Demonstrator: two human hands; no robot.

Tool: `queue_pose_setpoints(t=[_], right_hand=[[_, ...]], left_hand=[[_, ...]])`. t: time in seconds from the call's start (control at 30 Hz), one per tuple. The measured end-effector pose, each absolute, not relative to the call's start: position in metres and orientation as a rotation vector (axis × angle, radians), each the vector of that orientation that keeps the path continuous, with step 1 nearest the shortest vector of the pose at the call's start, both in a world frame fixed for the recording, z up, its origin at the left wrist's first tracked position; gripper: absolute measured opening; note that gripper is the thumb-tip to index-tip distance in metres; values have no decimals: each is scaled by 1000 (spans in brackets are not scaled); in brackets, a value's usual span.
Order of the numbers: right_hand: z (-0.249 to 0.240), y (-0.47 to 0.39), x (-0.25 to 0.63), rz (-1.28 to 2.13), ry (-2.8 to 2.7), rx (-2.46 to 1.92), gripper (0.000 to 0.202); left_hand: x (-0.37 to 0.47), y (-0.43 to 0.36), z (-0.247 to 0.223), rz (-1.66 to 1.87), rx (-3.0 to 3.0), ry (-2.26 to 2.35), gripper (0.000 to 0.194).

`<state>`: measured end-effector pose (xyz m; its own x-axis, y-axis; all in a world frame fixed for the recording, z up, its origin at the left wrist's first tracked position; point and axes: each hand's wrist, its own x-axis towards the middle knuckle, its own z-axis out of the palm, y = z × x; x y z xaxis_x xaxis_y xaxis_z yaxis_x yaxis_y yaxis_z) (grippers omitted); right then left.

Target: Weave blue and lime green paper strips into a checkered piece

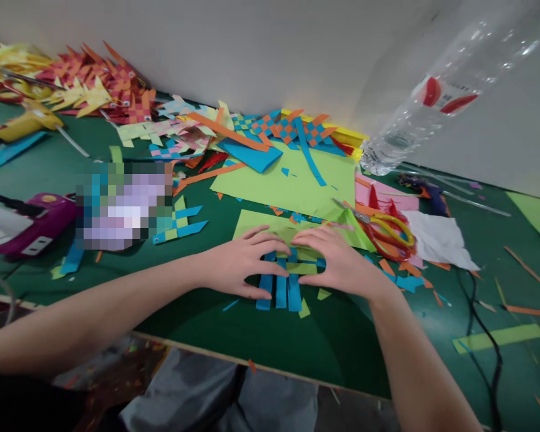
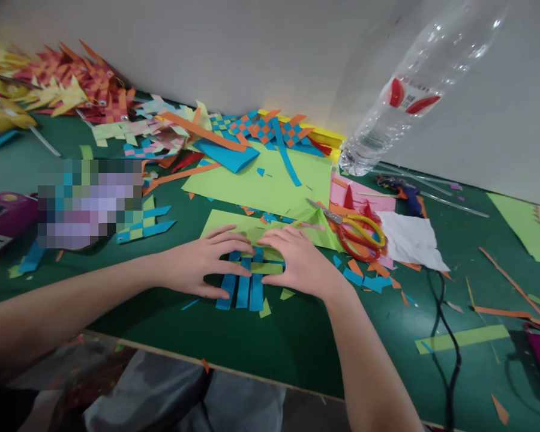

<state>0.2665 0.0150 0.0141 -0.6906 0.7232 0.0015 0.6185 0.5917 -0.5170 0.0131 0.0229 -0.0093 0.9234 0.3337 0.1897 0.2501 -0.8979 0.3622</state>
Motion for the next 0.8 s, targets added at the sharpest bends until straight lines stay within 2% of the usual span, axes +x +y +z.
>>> queue_pose_setpoints(t=[0.27, 0.33, 0.47, 0.6, 0.8], right_hand=[[18, 13, 266, 735, -2553, -1106, 44], [20, 14, 268, 608, -2440, -1156, 37], [13, 21, 276, 132, -2210, -1377, 14], [-6, 31, 288, -146, -2252, -1557, 21], [-4, 29, 288, -138, -2082, -1566, 35]], left_hand=[[13, 23, -6, 334, 2729, 449, 29], [13, 23, -6, 368, 2718, 477, 27], [12, 24, -8, 445, 2722, 591, 27], [12, 25, -12, 512, 2719, 711, 26], [11, 25, -10, 584, 2683, 843, 22]])
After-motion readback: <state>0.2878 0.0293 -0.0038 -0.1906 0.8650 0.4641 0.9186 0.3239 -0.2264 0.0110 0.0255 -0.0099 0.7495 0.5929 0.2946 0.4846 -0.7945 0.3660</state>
